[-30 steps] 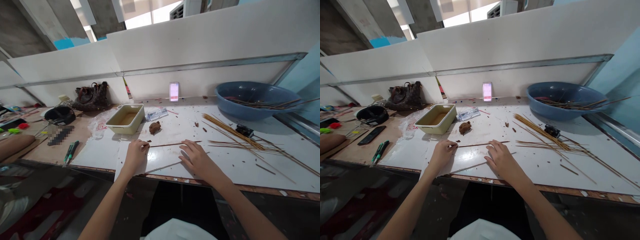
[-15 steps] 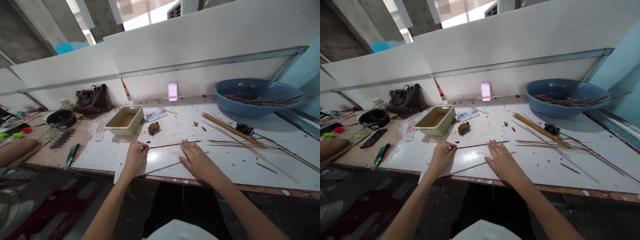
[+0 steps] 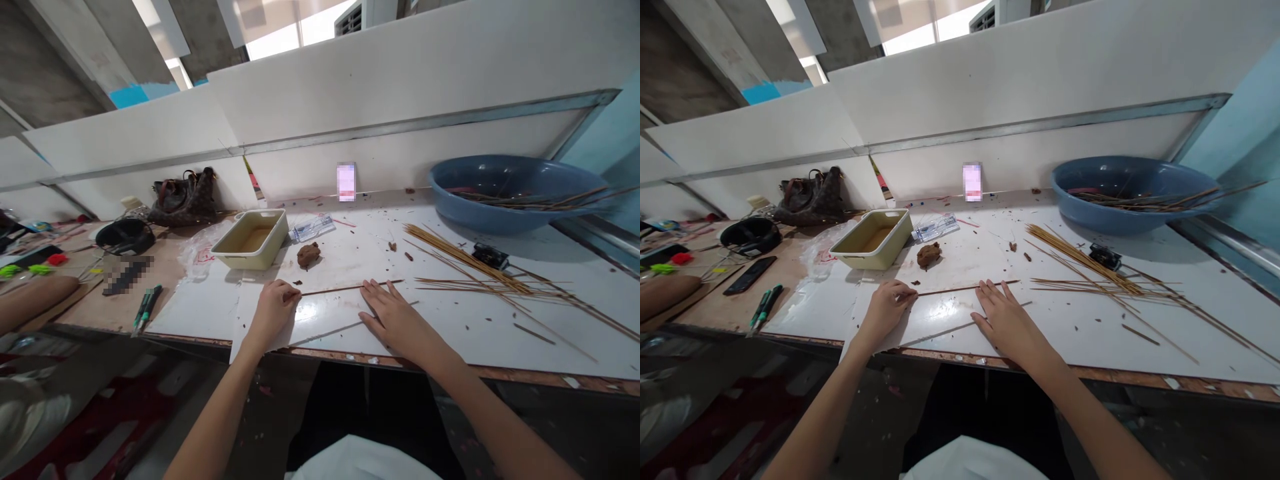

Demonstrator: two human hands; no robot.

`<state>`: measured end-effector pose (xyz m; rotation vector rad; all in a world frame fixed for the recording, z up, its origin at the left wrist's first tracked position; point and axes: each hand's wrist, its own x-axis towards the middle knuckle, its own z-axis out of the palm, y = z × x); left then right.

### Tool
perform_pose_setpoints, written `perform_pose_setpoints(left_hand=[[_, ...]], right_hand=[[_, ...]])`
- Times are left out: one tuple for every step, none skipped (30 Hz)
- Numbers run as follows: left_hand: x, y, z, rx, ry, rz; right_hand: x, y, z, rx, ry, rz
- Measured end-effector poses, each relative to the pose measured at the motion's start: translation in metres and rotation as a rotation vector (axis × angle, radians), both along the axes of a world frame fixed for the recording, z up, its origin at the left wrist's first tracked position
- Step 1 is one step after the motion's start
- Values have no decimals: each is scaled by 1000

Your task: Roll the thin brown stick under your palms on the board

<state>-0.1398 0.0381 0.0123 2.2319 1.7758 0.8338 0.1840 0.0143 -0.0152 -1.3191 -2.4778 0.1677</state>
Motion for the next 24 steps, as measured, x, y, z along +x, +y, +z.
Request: perform_pose_setpoints(left_hand=[[0, 1, 0, 3, 1, -2], [1, 1, -1, 7, 4, -3], [2, 1, -1, 10, 8, -4], [3, 1, -2, 14, 13, -4], [4, 1, -2, 18, 18, -3], [5, 1, -3, 23, 24, 0], [6, 0, -3, 26, 30, 3], [7, -1, -4, 30, 35, 8], [8, -2, -4, 32, 39, 11], [9, -3, -5, 34, 41, 11], [9, -5, -5, 34, 43, 6], [9, -7, -5, 34, 44, -2], [9, -9, -5, 33, 45, -12], [9, -11, -5, 31, 47, -23], [9, -13, -5, 28, 50, -34], [8, -14, -5, 25, 54, -42], [7, -16, -5, 23, 59, -47], [6, -17, -5, 19, 66, -48], [5, -17, -4, 14, 76, -44], [3, -17, -4, 6, 89, -36], [2, -17, -4, -4, 103, -24], [1, -17, -3, -17, 117, -11], [0, -17, -3, -30, 134, 0], [0, -17, -3, -40, 150, 6]], right_hand=[[0, 0, 0, -1, -5, -2], [0, 0, 0, -1, -7, -3], [-1, 0, 0, 1, -8, -5], [-1, 0, 0, 3, -7, -6], [-1, 0, -1, 2, -5, -6], [-1, -1, -1, 2, -2, -7], [-1, -1, -1, 1, 0, -7], [0, -1, -1, -1, 2, -5], [0, -1, -1, -4, 3, -2], [0, -1, -1, -7, 2, 2], [1, -1, -1, -9, -1, 5], [1, -1, 0, -11, -4, 7], [1, -2, 0, -14, -8, 8], [2, -2, 0, -19, -10, 8], [2, -2, 0, -23, -11, 6], [2, -2, 0, -28, -12, 6], [2, -2, 0, -31, -11, 6], [2, -2, 0, -32, -11, 7], [2, -2, 0, -30, -13, 6], [1, -2, 0, -26, -16, 5], [1, -2, 0, -23, -19, 3], [1, -2, 0, -20, -22, 2], [1, -2, 0, -20, -24, 3], [1, -2, 0, -20, -24, 3]])
